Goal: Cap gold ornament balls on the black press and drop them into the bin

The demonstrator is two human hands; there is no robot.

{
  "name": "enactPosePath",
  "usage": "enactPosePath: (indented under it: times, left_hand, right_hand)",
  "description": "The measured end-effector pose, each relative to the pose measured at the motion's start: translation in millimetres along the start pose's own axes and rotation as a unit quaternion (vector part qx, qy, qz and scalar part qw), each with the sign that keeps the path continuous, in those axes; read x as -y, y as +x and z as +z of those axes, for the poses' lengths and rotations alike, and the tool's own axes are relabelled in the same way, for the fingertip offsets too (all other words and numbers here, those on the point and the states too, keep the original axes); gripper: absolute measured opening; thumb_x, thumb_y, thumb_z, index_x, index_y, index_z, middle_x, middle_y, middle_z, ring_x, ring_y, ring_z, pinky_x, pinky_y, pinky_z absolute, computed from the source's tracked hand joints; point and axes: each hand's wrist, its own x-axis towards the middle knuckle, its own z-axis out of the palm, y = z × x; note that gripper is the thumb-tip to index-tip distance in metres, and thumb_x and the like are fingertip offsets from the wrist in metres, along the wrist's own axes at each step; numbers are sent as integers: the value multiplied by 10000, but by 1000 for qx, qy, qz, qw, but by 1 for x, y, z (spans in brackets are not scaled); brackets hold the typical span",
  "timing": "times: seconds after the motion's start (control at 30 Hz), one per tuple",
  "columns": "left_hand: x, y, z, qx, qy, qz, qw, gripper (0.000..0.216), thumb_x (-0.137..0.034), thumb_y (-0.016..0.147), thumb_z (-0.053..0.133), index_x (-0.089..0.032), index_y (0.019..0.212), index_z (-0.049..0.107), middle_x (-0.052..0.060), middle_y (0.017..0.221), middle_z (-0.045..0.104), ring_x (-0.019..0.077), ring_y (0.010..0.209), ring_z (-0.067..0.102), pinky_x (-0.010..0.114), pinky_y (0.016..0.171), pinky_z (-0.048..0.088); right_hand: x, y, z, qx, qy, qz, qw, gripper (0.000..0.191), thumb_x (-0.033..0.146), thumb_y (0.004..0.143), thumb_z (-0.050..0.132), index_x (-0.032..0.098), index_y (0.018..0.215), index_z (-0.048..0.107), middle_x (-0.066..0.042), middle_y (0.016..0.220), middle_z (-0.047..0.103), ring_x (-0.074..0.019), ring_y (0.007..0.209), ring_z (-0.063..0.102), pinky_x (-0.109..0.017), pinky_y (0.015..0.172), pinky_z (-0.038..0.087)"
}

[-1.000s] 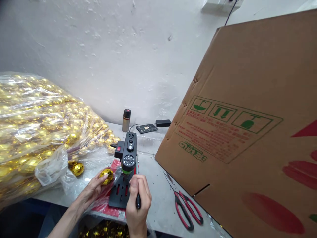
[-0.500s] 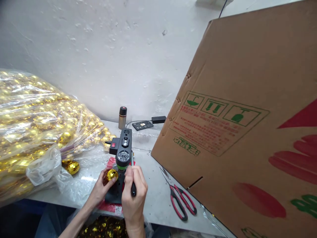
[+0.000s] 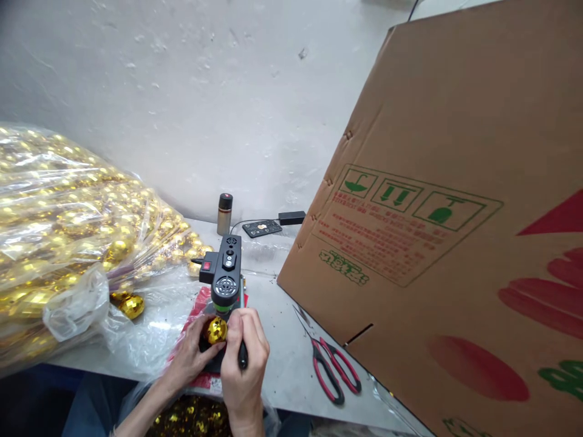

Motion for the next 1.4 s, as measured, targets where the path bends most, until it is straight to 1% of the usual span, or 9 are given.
enactPosePath:
  times: [0.2,0.4,0.6,0.73,0.87,0.97,1.07,1.27,1.4]
  left_hand:
    - [-7,-4,3,16,-49,-11,999,540,-399,816,745,-213,1289,563,137,1249,714,335,1163,704,533,1039,552]
    - [-17,-1,-1,23,-45,-35,998,526,-402,802,754,-220,1255,558,135,1226,720,341,1136,715,541,1025,559]
    - [-19,-4,-9,34,-24,-5,999,498,-369,776,767,-212,1223,612,149,1200,731,364,1135,710,541,1017,567]
    - [-20,0,-4,22,-1,8,1000,492,-344,786,760,-210,1238,621,146,1199,726,359,1133,698,548,1020,552]
    - [-19,9,0,20,6,25,999,460,-339,787,762,-212,1207,625,113,1137,721,328,1081,699,513,976,564]
    - [-16,11,0,28,-7,20,999,446,-339,764,777,-215,1165,627,91,1096,721,310,1036,707,485,939,578]
    - [-15,9,0,39,-20,0,999,460,-341,745,789,-228,1160,625,89,1113,732,315,1053,712,487,954,575]
    - [-19,7,1,48,-25,-21,998,466,-342,746,781,-227,1169,624,98,1135,735,316,1066,714,494,973,569]
    - [-24,7,1,45,-30,-22,998,456,-358,760,786,-238,1173,636,83,1122,742,304,1046,716,478,958,578]
  right_hand:
    - [0,-2,0,-8,0,1,1000,296,208,1065,454,220,784,549,39,696,497,-96,561,466,-201,511,387]
    - [0,-3,1,-7,-9,1,1000,304,217,1067,453,218,780,553,34,693,508,-97,552,477,-202,499,397]
    - [1,-3,0,-9,-6,7,1000,310,230,1068,455,216,773,548,31,694,510,-96,546,467,-204,493,390]
    - [1,-4,0,-5,2,13,1000,310,230,1069,450,216,776,550,30,700,513,-93,545,455,-200,488,381]
    - [-1,-4,-1,0,1,13,1000,299,223,1068,449,215,790,559,30,710,514,-90,541,444,-198,488,382]
    - [-3,-5,-2,5,-4,-3,1000,287,200,1064,449,216,800,559,26,721,522,-91,550,460,-196,500,398]
    - [-4,-7,-2,0,-10,-21,1000,277,176,1058,446,218,812,566,24,718,521,-95,548,468,-201,502,408]
    - [-17,-21,1,-12,-18,-35,999,268,132,1044,431,222,826,557,18,719,530,-106,553,487,-221,497,398]
    - [-35,-36,6,-33,-15,-58,998,303,129,1040,414,229,777,525,14,720,541,-127,609,537,-249,558,419]
